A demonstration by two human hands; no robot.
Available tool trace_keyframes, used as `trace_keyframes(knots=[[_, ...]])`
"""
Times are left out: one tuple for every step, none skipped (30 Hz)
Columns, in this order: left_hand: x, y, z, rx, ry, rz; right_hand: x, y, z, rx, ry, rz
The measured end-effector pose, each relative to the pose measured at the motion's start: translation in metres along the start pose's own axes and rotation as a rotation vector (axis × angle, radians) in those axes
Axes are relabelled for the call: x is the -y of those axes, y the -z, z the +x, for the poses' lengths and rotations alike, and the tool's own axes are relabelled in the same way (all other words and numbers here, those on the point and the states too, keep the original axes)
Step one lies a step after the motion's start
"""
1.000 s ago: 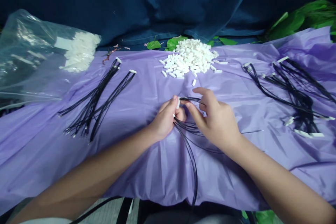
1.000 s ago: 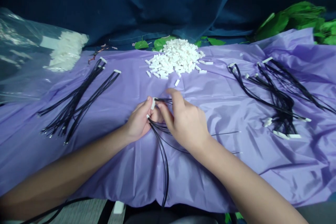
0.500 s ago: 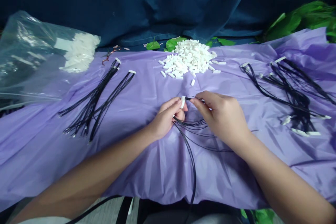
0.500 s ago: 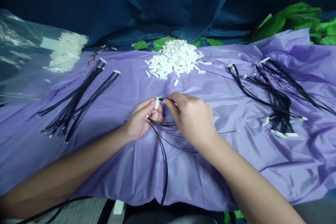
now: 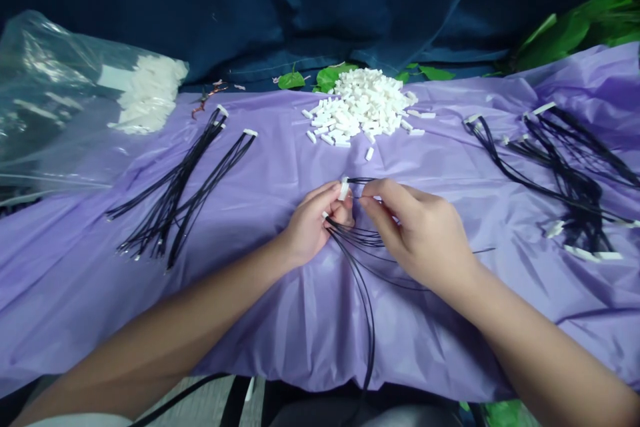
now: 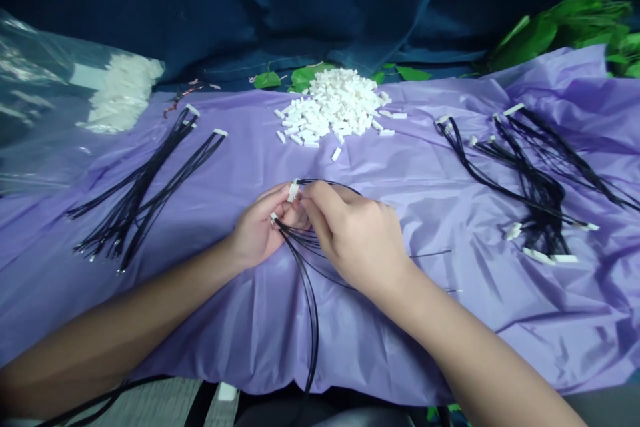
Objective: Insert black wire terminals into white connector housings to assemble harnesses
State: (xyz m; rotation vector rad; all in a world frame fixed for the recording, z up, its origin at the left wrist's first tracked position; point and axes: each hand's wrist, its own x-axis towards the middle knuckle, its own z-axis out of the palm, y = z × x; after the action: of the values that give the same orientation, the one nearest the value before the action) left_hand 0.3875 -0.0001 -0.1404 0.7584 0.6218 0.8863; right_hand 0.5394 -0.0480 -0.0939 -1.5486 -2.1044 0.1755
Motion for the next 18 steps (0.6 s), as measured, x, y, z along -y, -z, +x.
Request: trace_keyframes(knots=[[0.0005,0.0010,-0.0001,0.005,0.000,0.002,-0.0005,-0.0006,0.0001,0.013,-0.004,0.016],[0.0010,0.0019,-0.0003,0.009,0.001,0.007,-0.0010,-0.0013,0.0002,0.021,-0.007,0.029],[0.0015,0.0027,-0.0005,0.014,0.004,0.012,-0.0015,-0.0019,0.0004,0.025,-0.010,0.039],[0.0019,0.0035,-0.0008,0.021,0.008,0.019,-0.0020,-0.0024,0.0006,0.023,-0.012,0.045],[0.0022,0.0041,-0.0010,0.027,0.013,0.027,-0.0025,-0.0029,0.0007,0.018,-0.011,0.048],[0.0024,0.0047,-0.0012,0.031,0.016,0.038,-0.0029,-0.0034,0.0009,0.014,-0.011,0.051],[0.0026,0.0052,-0.0014,0.034,0.017,0.047,-0.0034,-0.0037,0.0010,0.012,-0.008,0.055],[0.0027,0.0056,-0.0015,0.034,0.018,0.056,-0.0040,-0.0039,0.0011,0.011,-0.005,0.061],[0.0027,0.0058,-0.0016,0.031,0.019,0.064,-0.0045,-0.0040,0.0011,0.014,-0.001,0.068],[0.0027,0.0058,-0.0017,0.025,0.018,0.069,-0.0050,-0.0040,0.0012,0.017,0.004,0.079],[0.0027,0.0057,-0.0018,0.018,0.018,0.074,-0.0054,-0.0040,0.0013,0.020,0.008,0.091],[0.0026,0.0054,-0.0019,0.012,0.017,0.079,-0.0058,-0.0040,0.0013,0.019,0.013,0.101],[0.0024,0.0049,-0.0021,0.006,0.016,0.085,-0.0060,-0.0040,0.0014,0.015,0.018,0.106],[0.0022,0.0044,-0.0022,0.003,0.016,0.092,-0.0062,-0.0041,0.0015,0.008,0.023,0.107],[0.0020,0.0039,-0.0024,0.002,0.016,0.101,-0.0063,-0.0043,0.0017,-0.001,0.027,0.105],[0.0018,0.0035,-0.0025,0.005,0.016,0.109,-0.0065,-0.0045,0.0020,-0.009,0.030,0.103],[0.0016,0.0032,-0.0026,0.010,0.016,0.116,-0.0066,-0.0048,0.0023,-0.015,0.032,0.105],[0.0015,0.0032,-0.0026,0.015,0.015,0.121,-0.0067,-0.0051,0.0027,-0.021,0.035,0.111]])
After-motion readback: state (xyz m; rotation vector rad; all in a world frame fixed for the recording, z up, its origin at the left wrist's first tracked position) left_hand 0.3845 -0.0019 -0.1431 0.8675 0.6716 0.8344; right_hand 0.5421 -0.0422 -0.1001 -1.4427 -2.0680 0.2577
